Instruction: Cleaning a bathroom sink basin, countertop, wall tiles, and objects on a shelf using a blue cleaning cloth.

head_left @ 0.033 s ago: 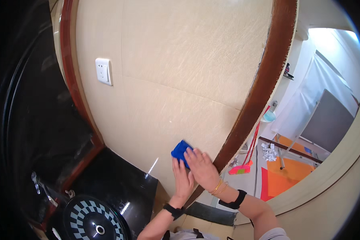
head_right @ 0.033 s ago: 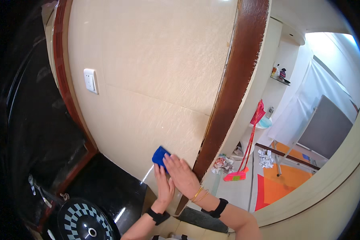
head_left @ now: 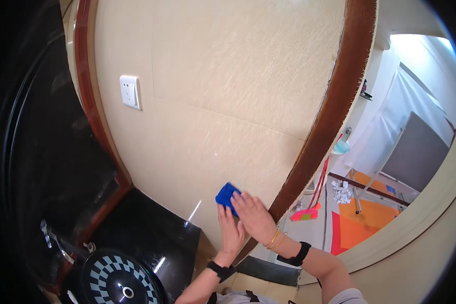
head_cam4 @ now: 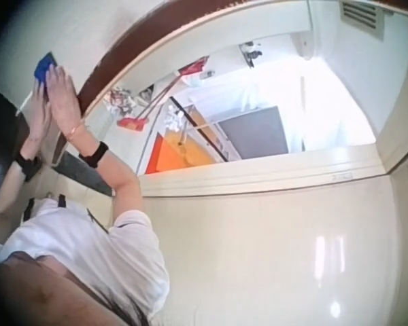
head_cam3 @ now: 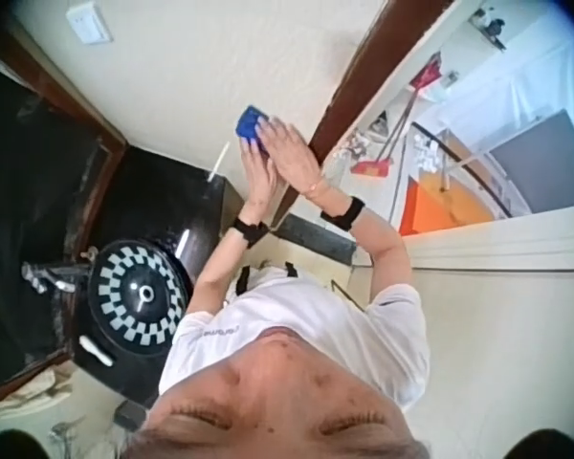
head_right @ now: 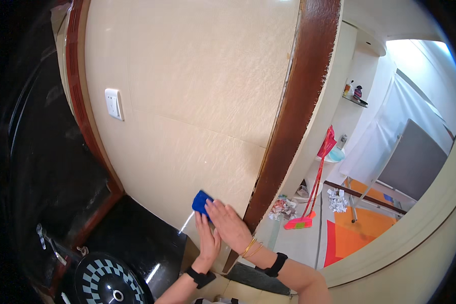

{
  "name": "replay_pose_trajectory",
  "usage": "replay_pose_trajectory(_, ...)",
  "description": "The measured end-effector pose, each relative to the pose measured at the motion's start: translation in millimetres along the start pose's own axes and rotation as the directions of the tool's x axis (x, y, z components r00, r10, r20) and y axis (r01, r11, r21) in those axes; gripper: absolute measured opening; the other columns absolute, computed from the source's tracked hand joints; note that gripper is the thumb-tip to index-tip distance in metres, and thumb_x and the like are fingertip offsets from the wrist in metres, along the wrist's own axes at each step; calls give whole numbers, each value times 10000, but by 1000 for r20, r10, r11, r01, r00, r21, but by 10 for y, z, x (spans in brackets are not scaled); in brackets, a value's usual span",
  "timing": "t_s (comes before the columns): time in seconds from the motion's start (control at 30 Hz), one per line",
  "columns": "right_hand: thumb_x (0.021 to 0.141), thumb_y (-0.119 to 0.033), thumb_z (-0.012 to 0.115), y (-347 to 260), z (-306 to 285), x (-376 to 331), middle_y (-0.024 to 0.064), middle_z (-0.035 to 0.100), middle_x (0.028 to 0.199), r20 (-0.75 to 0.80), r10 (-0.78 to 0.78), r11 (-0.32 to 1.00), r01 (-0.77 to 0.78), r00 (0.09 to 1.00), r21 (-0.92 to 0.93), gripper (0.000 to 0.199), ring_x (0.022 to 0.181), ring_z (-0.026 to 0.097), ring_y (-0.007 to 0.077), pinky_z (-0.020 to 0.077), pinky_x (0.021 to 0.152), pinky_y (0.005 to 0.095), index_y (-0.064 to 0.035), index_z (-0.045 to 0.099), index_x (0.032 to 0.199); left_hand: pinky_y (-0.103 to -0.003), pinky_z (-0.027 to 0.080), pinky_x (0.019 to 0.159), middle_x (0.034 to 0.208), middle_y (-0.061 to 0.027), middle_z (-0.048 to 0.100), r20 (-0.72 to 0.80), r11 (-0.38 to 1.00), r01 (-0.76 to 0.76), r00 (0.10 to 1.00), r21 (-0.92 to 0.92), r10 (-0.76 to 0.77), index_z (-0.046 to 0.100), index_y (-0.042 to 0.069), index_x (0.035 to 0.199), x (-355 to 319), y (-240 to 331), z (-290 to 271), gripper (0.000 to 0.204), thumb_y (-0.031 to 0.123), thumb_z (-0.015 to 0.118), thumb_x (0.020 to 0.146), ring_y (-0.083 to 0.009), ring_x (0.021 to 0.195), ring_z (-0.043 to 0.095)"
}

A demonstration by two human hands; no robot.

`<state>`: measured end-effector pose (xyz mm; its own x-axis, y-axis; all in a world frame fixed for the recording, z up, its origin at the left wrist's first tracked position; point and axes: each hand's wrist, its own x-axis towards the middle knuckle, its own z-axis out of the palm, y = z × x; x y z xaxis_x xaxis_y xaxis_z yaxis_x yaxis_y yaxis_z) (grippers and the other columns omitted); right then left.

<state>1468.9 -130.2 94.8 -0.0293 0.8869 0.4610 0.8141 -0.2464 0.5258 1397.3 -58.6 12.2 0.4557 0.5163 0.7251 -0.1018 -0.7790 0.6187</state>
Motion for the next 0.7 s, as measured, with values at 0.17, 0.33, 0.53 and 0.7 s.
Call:
replay_pose_trajectory(0.17, 787, -207, 438, -111, 155, -9, 83, 350, 1354, -7, -55, 998, 55, 998, -22, 510, 1274, 274, 236, 195, 1031, 391, -52, 394, 1271, -517, 114, 1038, 1371, -318, 47, -25, 979, 204, 979, -19, -205, 117, -74, 1318, -129, 8, -7, 681, 0, 496, 757, -479, 1273, 77)
replay_pose_trajectory(0.33, 772, -176, 469, -21, 84, 10, 58, 402, 1311, -31, -23, 992, 27, 999, 123, 457, 1196, 351, 231, 276, 954, 364, -64, 458, 1216, -556, 81, 1029, 1374, -322, 6, 113, 999, 24, 993, 49, -30, 62, -56, 1335, -5, -26, -43, 779, -27, 526, 710, -513, 1265, 23)
replay_pose_trajectory(0.53, 771, -209, 485, -53, -116, 2, 31, 422, 1292, -28, 46, 998, -45, 999, 54, 443, 1156, 378, 260, 237, 958, 413, -118, 479, 1205, -568, 68, 1024, 1376, -321, -15, 119, 999, -32, 992, -26, 35, 24, -38, 1347, 57, -202, -10, 876, 23, 593, 685, -528, 1260, -27)
replay_pose_trajectory(0.7, 806, -246, 459, 29, -49, -161, 23, 393, 1310, -38, 28, 991, -32, 999, -127, 445, 1247, 303, 244, 34, 1043, 449, -154, 444, 1241, -639, 55, 978, 1372, -315, -5, 17, 993, -112, 993, -32, 113, 96, -45, 1314, 170, -235, 84, 844, 42, 629, 666, -579, 1225, -12)
